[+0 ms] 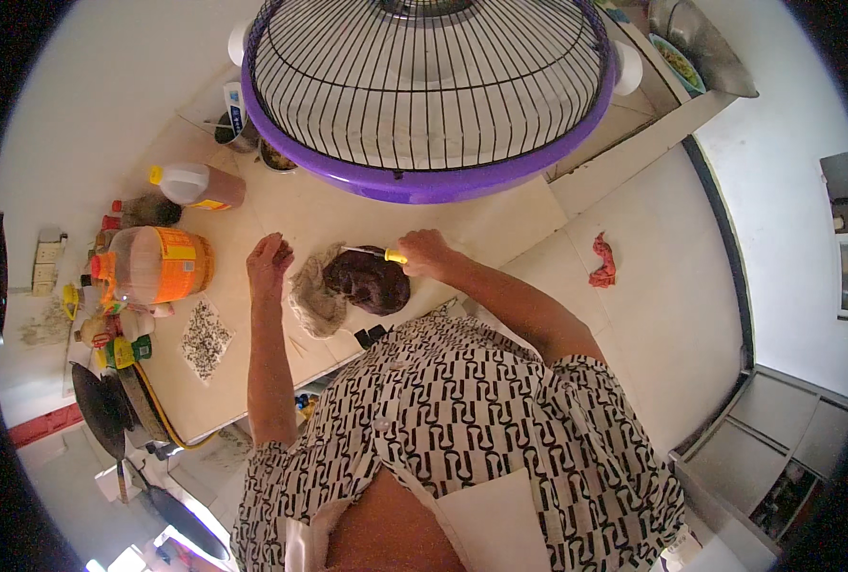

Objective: Repairing the outer casing of a small electric fan using a screwdriver.

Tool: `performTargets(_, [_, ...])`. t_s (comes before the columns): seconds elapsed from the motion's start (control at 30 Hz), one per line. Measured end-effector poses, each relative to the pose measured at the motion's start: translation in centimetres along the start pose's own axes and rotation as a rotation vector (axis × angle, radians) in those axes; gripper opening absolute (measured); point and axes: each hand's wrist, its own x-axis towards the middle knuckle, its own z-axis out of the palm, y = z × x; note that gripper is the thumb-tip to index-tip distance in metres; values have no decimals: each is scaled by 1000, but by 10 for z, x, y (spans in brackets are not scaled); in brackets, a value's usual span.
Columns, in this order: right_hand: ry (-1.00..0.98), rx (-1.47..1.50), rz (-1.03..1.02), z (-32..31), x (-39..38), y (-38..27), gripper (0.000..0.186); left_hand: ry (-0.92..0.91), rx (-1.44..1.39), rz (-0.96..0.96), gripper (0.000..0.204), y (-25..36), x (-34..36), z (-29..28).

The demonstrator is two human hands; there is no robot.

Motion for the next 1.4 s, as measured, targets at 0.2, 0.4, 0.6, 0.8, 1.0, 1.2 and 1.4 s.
performTargets(0.2, [-9, 313, 42, -5, -15, 3, 29, -439, -461, -75, 18, 49, -78, 97])
performTargets(0.4, [47, 179, -42, 17, 19, -9, 23, -467, -601, -220, 16, 37, -109, 119])
performTargets(0.6, [-111, 1349, 29, -88, -6, -74, 30, -204, -70, 49, 10, 38, -132, 115])
performTargets(0.8, [-70, 1382, -22, -130, -27, -100, 30, -90, 343, 196, 8, 62, -169, 117])
performTargets(1.0, [-212, 1400, -21, -146, -33, -113, 21, 7, 482, 338, 8, 62, -194, 105])
performTargets(1.2, [-296, 1432, -28, -148, -27, -109, 20, 21, 524, 320, 9, 67, -208, 106])
performTargets(1.4, [-271, 1480, 7, -147, -37, -106, 20, -63, 315, 167, 10, 52, -204, 106])
